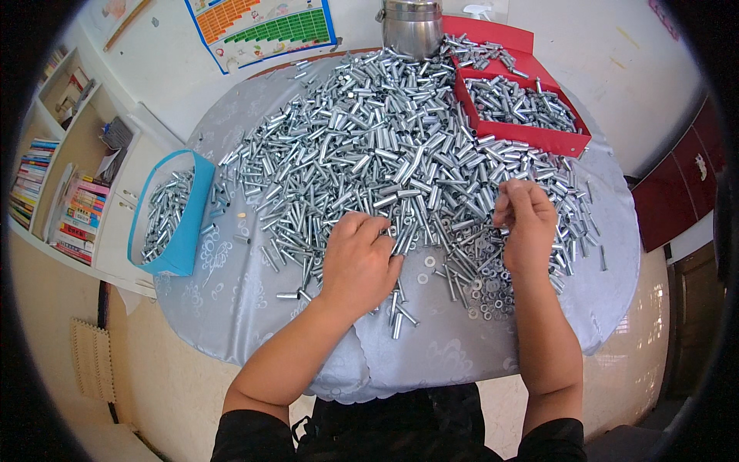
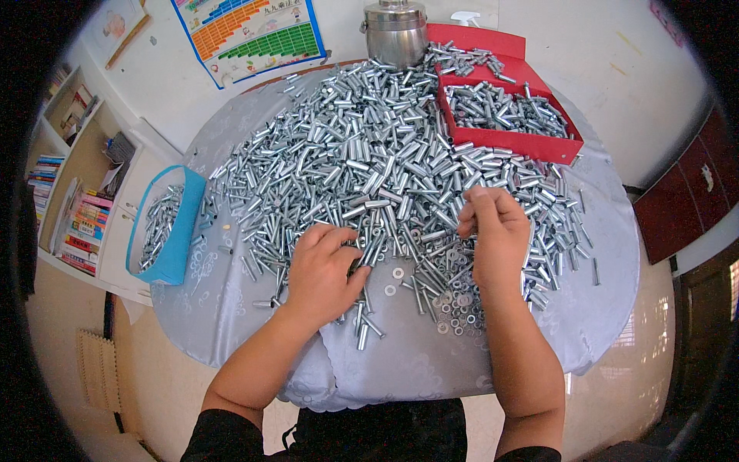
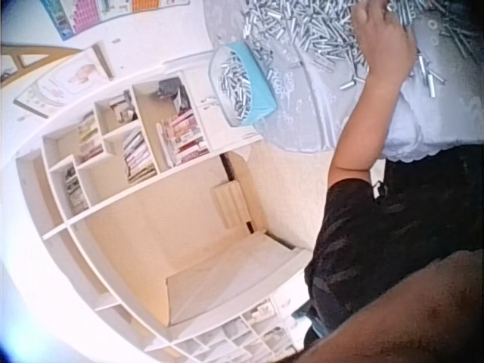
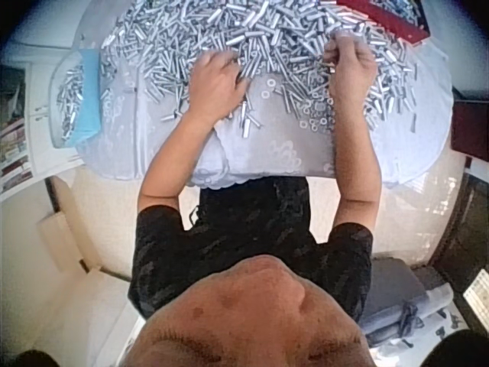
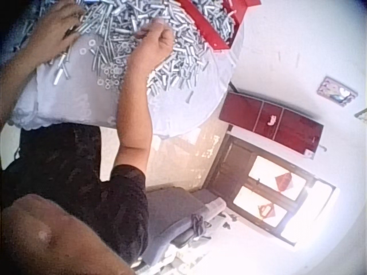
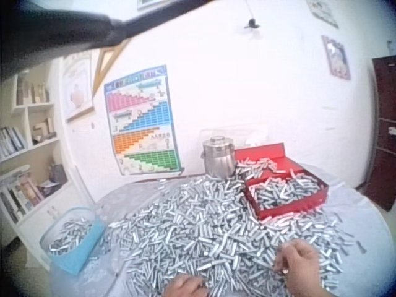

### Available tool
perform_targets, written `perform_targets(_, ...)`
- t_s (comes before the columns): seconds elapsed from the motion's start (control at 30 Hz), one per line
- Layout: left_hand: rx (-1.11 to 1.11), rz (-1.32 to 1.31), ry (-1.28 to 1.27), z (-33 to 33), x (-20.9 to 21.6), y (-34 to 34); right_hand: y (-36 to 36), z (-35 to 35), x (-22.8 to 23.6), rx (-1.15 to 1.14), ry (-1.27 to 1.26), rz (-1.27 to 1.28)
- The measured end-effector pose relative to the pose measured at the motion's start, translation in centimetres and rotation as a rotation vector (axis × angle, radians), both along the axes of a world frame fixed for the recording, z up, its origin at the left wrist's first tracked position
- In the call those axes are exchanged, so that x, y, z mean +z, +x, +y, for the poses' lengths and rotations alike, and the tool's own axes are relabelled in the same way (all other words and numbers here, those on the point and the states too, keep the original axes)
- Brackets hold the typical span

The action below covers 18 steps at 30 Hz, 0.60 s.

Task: The person repeatedly picks up small metal bolts and washers from a large pile on a table. They insert the washers onto the bolts by hand and place the assembled units into a red tray. The task involves continuous manual assembly of fasteners.

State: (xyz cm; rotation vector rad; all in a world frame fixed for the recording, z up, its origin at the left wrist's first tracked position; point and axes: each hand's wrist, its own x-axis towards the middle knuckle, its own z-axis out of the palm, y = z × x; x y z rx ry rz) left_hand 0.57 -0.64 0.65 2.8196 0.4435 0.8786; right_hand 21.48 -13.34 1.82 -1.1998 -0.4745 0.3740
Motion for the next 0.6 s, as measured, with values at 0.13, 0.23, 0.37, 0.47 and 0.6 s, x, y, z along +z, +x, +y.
perform_targets(0.13, 0.006, -0.009, 0.011, 0.1, -0.5, 0.1, -0.5, 0.1, 0.4, -0.062, -0.153, -0.149)
perform_targets(0.23, 0.027, -0.015, -0.002, 0.5, -0.9, 0.0, -0.5, 0.1, 0.3, -0.057, -0.156, -0.181)
perform_targets(0.37, 0.017, -0.005, -0.018, 0.3, -0.3, 0.0, -0.5, 0.1, 0.1, -0.053, -0.178, -0.214)
perform_targets(0.47, -0.008, 0.001, 0.011, 0.5, -0.5, -0.1, -0.4, 0.1, -0.1, -0.042, -0.175, -0.21)
perform_targets(0.6, -0.005, 0.032, -0.015, 0.4, -0.4, -0.2, -0.4, 0.2, -0.1, -0.025, -0.181, -0.209)
